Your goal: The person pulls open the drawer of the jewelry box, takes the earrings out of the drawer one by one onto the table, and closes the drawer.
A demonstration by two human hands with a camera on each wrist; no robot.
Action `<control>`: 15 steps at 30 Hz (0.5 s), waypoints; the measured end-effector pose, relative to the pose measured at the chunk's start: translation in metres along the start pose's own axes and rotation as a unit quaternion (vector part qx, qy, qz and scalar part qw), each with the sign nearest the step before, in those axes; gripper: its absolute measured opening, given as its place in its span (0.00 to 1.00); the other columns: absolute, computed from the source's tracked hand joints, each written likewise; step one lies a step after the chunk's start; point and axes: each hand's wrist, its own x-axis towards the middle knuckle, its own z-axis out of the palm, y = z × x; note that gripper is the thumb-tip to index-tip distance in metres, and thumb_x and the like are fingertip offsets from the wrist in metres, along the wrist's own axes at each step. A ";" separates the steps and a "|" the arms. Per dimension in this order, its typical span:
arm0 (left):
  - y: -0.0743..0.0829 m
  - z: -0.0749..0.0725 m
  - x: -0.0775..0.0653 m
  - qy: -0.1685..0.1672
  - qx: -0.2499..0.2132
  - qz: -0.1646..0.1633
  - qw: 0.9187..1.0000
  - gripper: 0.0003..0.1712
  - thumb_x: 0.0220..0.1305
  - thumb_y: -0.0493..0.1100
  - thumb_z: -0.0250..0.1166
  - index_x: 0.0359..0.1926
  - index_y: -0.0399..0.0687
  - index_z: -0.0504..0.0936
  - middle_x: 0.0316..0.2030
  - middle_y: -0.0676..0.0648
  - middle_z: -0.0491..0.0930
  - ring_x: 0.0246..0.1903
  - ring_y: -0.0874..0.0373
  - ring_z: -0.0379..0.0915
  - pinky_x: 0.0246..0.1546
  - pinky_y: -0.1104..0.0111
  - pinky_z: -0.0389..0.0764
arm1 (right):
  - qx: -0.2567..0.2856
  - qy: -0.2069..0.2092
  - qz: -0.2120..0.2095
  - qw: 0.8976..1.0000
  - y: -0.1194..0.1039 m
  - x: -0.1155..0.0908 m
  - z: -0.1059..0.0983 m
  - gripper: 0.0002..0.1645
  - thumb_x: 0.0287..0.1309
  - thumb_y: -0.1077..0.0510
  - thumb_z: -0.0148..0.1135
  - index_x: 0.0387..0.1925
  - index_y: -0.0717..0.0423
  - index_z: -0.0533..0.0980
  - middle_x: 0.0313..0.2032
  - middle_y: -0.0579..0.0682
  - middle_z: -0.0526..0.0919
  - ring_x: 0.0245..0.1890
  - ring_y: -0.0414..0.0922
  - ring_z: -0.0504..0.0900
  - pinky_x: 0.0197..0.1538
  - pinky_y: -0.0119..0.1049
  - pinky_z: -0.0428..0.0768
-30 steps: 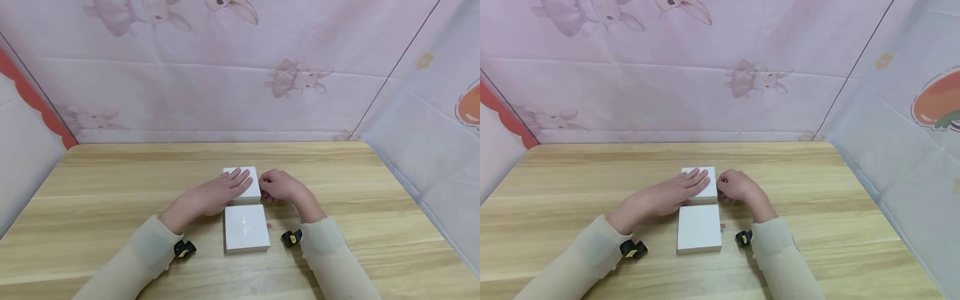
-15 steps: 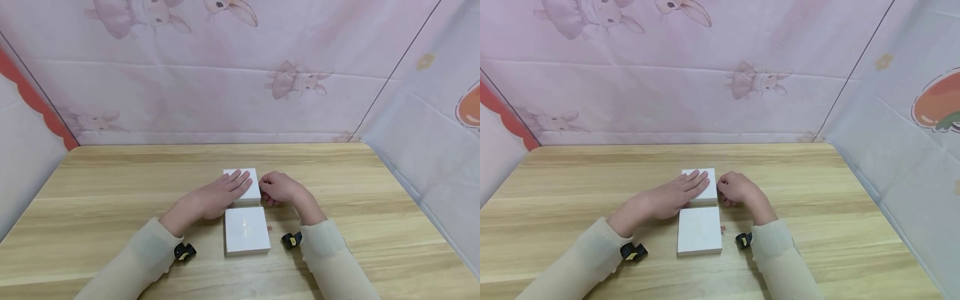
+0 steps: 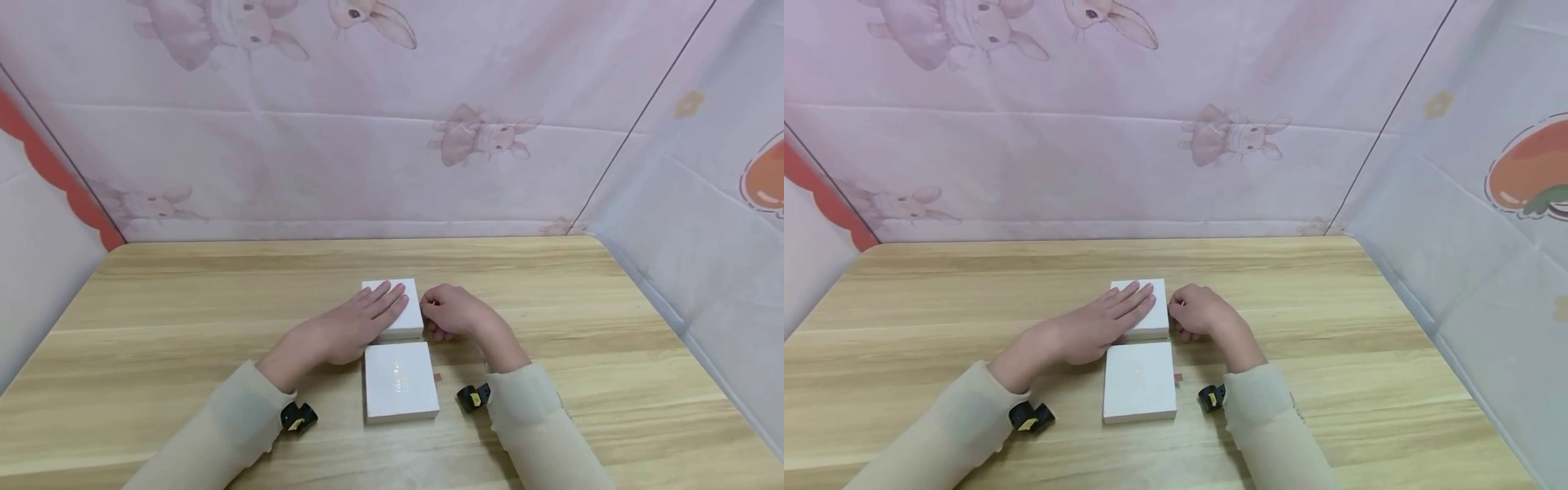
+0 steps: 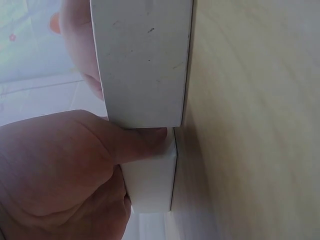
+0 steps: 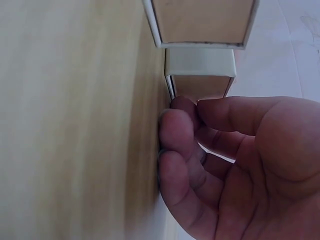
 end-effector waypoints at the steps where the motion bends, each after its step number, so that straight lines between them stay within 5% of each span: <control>1: 0.000 0.000 0.000 0.001 0.000 0.001 1.000 0.35 0.77 0.34 0.40 0.80 0.45 0.40 0.80 0.43 0.34 0.78 0.45 0.28 0.77 0.50 0.41 | -0.001 0.001 0.000 1.000 0.000 0.000 0.000 0.17 0.75 0.56 0.48 0.34 0.58 0.79 0.25 0.53 0.80 0.22 0.46 0.80 0.28 0.37 0.82; 15: 0.000 0.001 -0.001 0.012 0.000 0.007 1.000 0.34 0.77 0.35 0.40 0.80 0.43 0.41 0.80 0.41 0.37 0.78 0.44 0.30 0.77 0.49 0.42 | -0.024 0.012 -0.003 1.000 -0.001 -0.002 0.001 0.14 0.73 0.57 0.50 0.33 0.56 0.79 0.24 0.53 0.81 0.21 0.46 0.79 0.28 0.36 0.81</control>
